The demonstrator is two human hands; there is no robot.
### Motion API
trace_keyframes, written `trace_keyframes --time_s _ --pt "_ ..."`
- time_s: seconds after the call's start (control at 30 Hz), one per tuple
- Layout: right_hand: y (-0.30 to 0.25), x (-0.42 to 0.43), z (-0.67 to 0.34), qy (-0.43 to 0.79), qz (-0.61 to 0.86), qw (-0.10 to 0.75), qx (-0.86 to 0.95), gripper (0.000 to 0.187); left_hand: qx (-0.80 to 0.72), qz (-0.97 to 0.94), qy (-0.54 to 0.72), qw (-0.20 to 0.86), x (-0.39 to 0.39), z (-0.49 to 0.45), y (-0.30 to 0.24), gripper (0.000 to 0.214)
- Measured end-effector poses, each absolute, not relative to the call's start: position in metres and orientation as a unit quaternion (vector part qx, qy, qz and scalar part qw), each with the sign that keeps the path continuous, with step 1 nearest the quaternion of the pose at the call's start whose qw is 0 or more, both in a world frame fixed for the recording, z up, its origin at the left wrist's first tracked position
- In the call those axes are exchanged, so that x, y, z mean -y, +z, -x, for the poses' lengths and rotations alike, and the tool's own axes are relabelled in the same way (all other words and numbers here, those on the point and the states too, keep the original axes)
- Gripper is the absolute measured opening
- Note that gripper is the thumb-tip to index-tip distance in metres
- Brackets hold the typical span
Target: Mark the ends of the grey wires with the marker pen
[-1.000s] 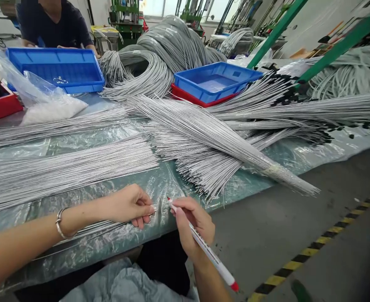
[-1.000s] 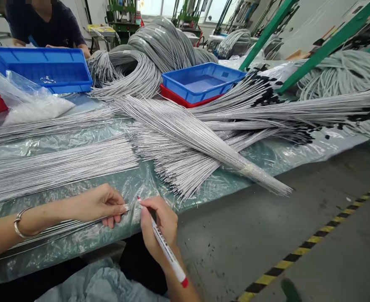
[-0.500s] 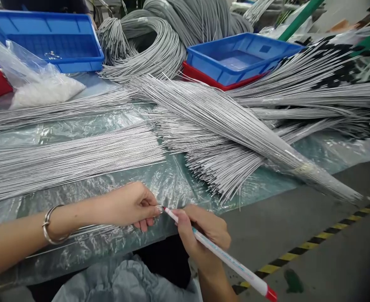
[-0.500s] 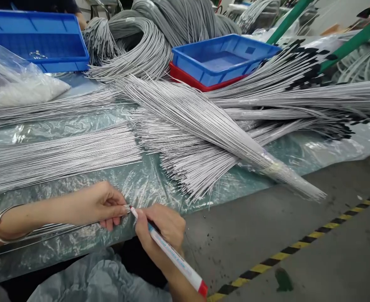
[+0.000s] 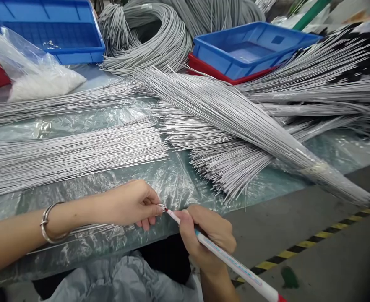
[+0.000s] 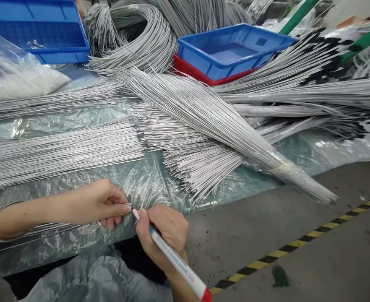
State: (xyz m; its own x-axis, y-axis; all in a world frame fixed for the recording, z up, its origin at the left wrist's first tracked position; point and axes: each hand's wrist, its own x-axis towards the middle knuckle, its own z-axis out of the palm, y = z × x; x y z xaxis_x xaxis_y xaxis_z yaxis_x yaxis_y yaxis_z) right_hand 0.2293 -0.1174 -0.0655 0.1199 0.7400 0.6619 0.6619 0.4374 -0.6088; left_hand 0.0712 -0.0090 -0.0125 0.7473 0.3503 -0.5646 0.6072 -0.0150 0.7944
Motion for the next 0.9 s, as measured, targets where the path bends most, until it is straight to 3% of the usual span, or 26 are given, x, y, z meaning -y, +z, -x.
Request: trace_keyframes --time_s 0.53,0.9 --pt "-0.0695 0.1219 -0.2328 0.076 0.530 0.561 0.632 0.027 -0.341 -0.698 -0.090 0.622 0.0106 -0.0688 -0.0161 0.025" --pt "-0.0630 0.1182 -0.2281 0.037 0.528 0.543 0.652 0.026 -0.348 -0.690 -0.088 0.628 0.0120 -0.0688 -0.0139 0.021"
